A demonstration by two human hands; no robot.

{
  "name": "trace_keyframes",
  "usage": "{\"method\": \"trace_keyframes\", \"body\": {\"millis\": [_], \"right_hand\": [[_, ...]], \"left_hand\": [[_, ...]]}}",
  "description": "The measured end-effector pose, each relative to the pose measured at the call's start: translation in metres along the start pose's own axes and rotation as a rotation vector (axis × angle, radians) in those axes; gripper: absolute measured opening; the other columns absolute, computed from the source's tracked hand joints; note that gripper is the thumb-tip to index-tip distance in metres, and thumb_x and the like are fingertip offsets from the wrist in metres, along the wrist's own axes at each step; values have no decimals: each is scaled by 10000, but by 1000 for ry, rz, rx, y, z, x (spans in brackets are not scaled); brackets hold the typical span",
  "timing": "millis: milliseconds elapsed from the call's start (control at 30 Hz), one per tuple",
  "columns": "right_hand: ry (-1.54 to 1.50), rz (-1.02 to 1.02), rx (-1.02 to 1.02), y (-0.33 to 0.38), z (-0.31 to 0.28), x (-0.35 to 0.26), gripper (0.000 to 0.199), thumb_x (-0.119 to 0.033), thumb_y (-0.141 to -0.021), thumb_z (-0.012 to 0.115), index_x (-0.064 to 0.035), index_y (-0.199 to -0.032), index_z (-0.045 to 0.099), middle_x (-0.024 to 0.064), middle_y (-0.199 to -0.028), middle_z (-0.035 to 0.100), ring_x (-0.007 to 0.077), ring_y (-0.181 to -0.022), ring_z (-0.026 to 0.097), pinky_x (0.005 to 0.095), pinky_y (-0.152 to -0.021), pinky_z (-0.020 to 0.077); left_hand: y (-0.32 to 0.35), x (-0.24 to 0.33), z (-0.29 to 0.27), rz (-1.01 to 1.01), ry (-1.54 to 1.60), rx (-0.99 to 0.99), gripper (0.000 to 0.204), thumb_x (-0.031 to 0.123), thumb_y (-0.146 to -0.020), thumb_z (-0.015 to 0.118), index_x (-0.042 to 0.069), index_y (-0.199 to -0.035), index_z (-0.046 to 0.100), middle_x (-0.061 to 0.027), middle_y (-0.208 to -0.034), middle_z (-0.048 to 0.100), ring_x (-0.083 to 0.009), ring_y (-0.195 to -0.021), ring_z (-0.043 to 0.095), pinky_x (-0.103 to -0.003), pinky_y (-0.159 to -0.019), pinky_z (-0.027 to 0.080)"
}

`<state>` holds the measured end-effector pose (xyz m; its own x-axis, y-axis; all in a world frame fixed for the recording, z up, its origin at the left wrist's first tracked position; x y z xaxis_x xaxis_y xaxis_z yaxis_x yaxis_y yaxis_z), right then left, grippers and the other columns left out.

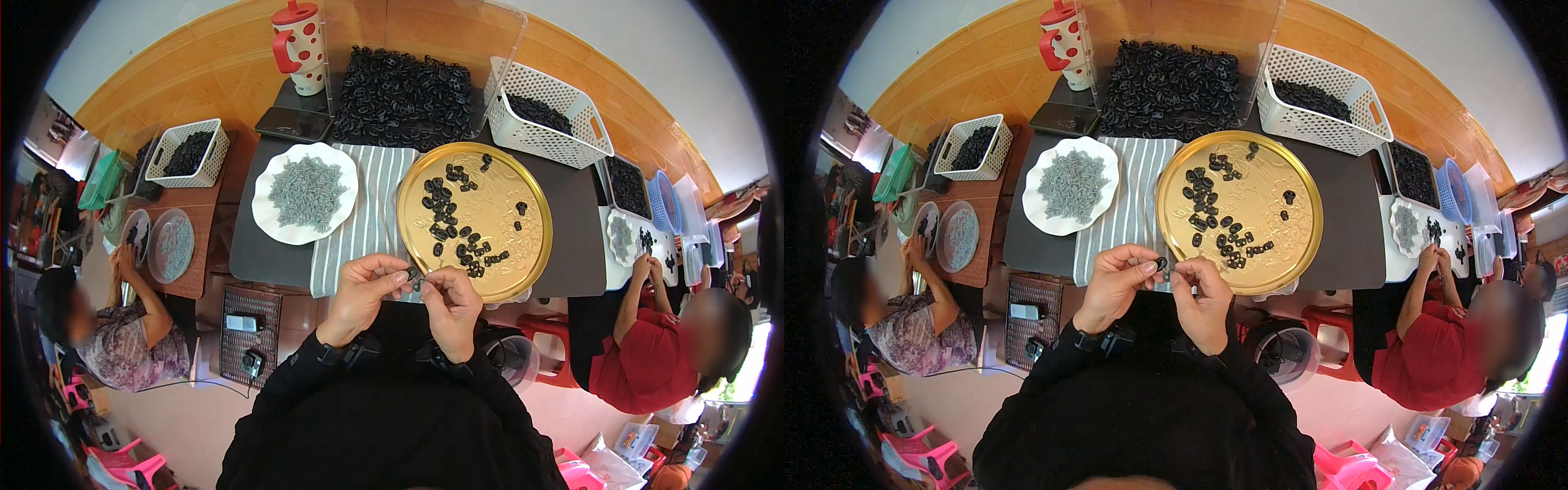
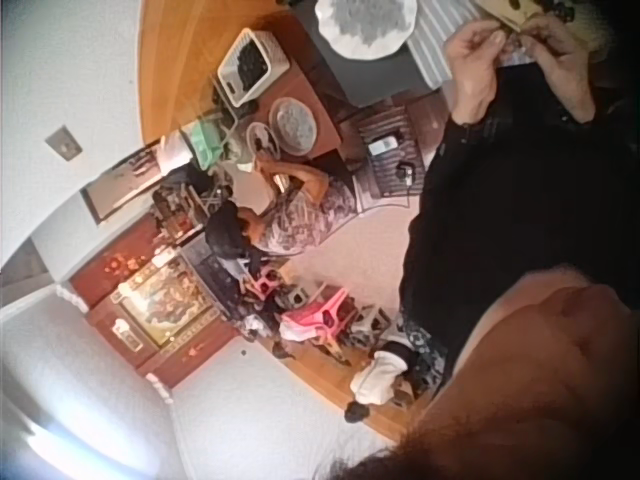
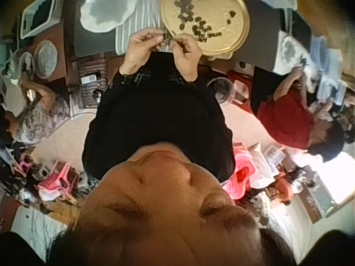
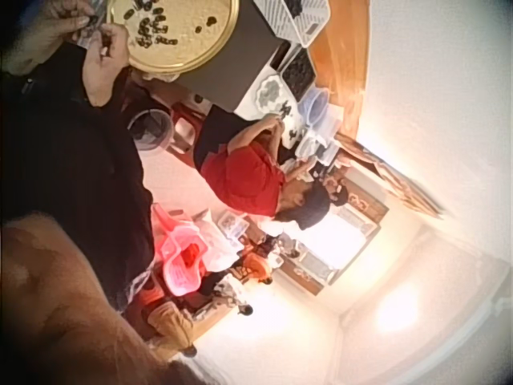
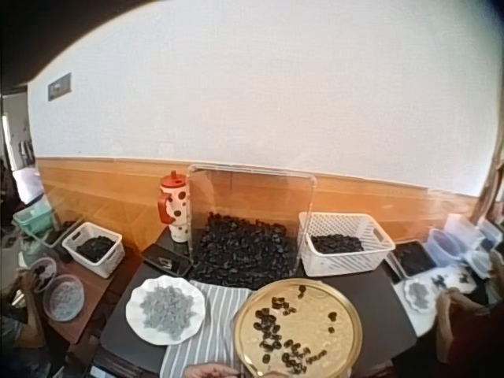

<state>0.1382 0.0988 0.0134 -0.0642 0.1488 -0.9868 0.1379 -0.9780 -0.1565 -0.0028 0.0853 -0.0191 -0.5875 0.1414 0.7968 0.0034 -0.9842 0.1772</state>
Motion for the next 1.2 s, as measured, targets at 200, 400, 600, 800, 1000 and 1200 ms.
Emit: {"method": "trace_keyframes", "body": {"millis": [200, 400, 600, 800, 1000, 1200], "right_hand": [[9, 11, 20, 1, -1, 2, 116, 66, -824, 604, 8, -912, 558, 7, -789, 559, 48, -682, 488, 192, -623, 410], [37, -33, 55, 3, 0, -1, 108, 76, -821, 603, 9, -883, 547, 2, -757, 549, 44, -670, 482, 189, -607, 398], [-41, -30, 87, 1, -2, -2, 99, 86, -835, 591, 5, -865, 543, 5, -766, 543, 45, -664, 481, 184, -596, 390], [-134, -10, 114, 2, -1, 1, 93, 86, -839, 590, 8, -866, 547, 1, -775, 549, 42, -671, 494, 179, -602, 397], [-103, -6, 127, 4, -4, 4, 81, 83, -841, 587, 20, -874, 549, 9, -783, 576, 45, -712, 546, 192, -629, 459], [-254, 100, 67, 1, 5, 2, 135, 71, -860, 581, 37, -989, 597, 4, -811, 581, 56, -728, 533, 187, -661, 450]], "left_hand": [[1, -2, -1, 30, -43, 12, 138, -11, -853, 630, -10, -989, 657, -60, -837, 676, -110, -728, 639, -205, -615, 492], [4, -5, -1, 139, -139, 25, 129, -37, -839, 639, -19, -962, 674, -61, -819, 670, -89, -718, 617, -205, -619, 490], [6, -4, 5, 164, -186, 5, 165, -62, -833, 635, -16, -989, 665, -52, -834, 655, -80, -749, 605, -208, -660, 494], [13, 6, 18, 297, -225, -56, 271, -120, -821, 609, -20, -1074, 614, -58, -936, 608, -98, -845, 600, -236, -775, 507], [14, 4, 24, 248, -135, -59, 272, -126, -811, 614, -21, -1062, 601, -36, -916, 573, -90, -836, 580, -226, -750, 498], [11, 0, 14, 269, -241, -29, 255, -90, -805, 638, -21, -1047, 601, -19, -907, 545, -71, -790, 533, -203, -705, 462]]}}
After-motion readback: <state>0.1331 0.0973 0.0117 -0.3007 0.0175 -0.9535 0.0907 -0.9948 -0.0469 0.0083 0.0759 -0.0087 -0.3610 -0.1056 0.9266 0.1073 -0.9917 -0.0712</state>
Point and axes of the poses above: each hand's wrist, its own y-axis away from the middle knuckle, its own z-axis out of the palm, x = y × z, the point moved 9 cm from there along -y, towards the middle knuckle
